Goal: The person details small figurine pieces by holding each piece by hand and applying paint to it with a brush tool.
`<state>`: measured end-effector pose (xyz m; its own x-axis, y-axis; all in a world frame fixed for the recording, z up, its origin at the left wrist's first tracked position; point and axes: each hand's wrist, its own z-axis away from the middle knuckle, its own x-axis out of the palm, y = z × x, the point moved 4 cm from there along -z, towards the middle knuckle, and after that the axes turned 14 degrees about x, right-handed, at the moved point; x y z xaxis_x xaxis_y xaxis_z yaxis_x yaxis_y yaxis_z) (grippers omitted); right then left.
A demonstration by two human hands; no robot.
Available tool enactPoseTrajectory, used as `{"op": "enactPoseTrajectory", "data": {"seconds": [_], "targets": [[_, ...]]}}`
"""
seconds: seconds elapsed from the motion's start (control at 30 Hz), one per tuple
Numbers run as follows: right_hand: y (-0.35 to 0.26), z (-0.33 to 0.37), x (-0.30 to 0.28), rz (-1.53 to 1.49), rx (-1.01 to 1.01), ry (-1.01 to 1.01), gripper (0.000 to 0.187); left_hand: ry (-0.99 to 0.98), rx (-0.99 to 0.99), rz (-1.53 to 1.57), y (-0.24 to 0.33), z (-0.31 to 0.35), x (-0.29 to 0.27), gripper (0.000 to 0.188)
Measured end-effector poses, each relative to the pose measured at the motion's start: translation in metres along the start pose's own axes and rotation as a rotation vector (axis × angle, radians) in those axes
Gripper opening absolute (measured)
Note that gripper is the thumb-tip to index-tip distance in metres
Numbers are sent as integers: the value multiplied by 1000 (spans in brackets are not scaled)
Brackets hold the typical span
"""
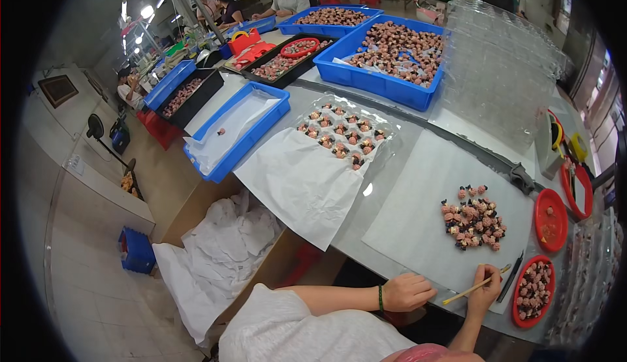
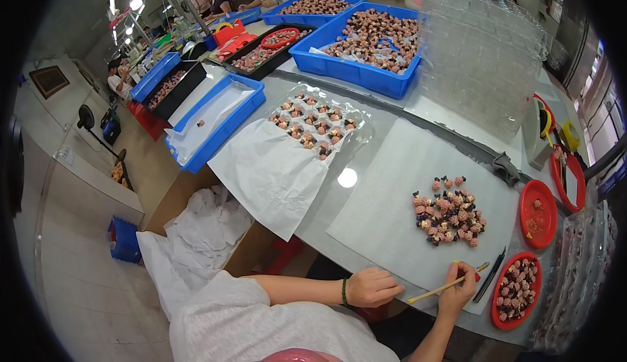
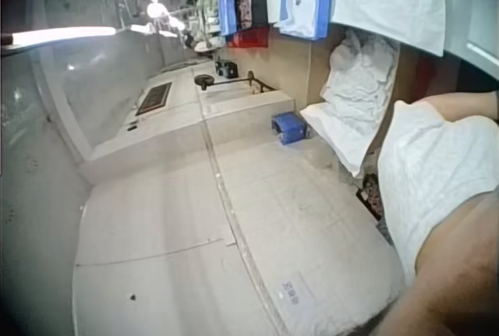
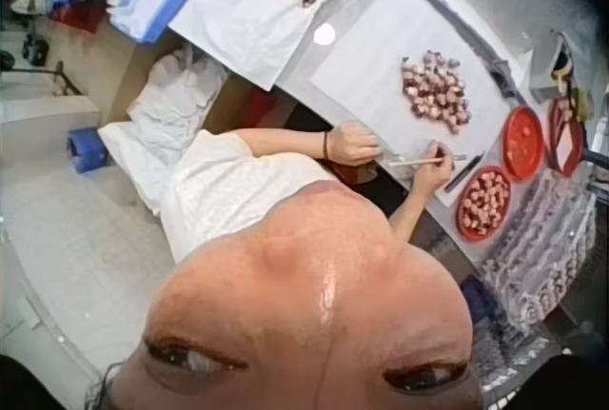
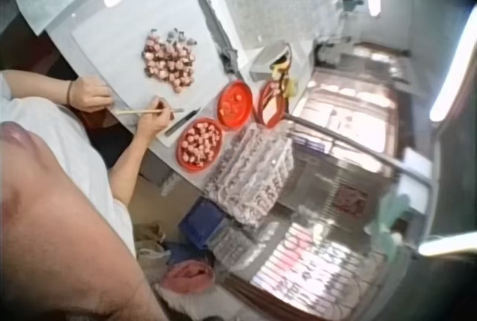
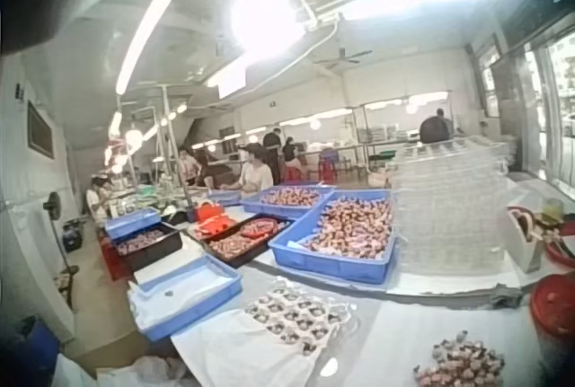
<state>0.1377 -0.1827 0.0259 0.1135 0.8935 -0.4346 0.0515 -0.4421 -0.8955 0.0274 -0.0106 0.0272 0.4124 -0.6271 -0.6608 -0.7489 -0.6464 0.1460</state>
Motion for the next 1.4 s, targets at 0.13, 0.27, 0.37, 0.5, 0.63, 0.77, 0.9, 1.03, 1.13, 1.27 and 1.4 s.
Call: {"op": "enactPoseTrajectory", "data": {"seconds": [0.13, 0.27, 0.37, 0.5, 0.63, 0.77, 0.9, 1.03, 1.13, 1.27, 1.4], "targets": [[-3, 2, 0, -13, -35, 1, 15, 39, -5, 22, 1, 0, -2, 24], [0, 3, -1, -1, -13, 2, 15, 32, -5, 25, 1, 1, -1, 24], [-1, 3, -1, 0, -33, 6, 16, 47, 1, 34, 2, -1, -3, 25], [3, 2, -1, 6, -32, 5, 16, 42, 0, 40, 2, -2, -2, 25], [3, 2, -2, -72, -20, 9, 14, 42, -6, 22, 1, -1, 0, 23], [9, 1, -3, -82, -16, -19, 13, 30, -14, 17, 1, -1, 2, 22], [15, 2, -5, -218, -2, -1, 12, 29, -19, 20, 2, -1, 0, 22], [7, -4, -18, -332, 10, 22, 11, 33, -9, 27, 1, 0, 1, 22], [-21, -13, -32, -427, -14, 42, 10, 39, 0, 34, 1, 0, 1, 22], [-68, -23, -51, -463, -122, 87, 12, 46, 0, 27, 1, 1, -1, 21], [-111, -31, -66, -631, -212, 75, 15, 45, -3, 41, 2, 2, 2, 21]]}}
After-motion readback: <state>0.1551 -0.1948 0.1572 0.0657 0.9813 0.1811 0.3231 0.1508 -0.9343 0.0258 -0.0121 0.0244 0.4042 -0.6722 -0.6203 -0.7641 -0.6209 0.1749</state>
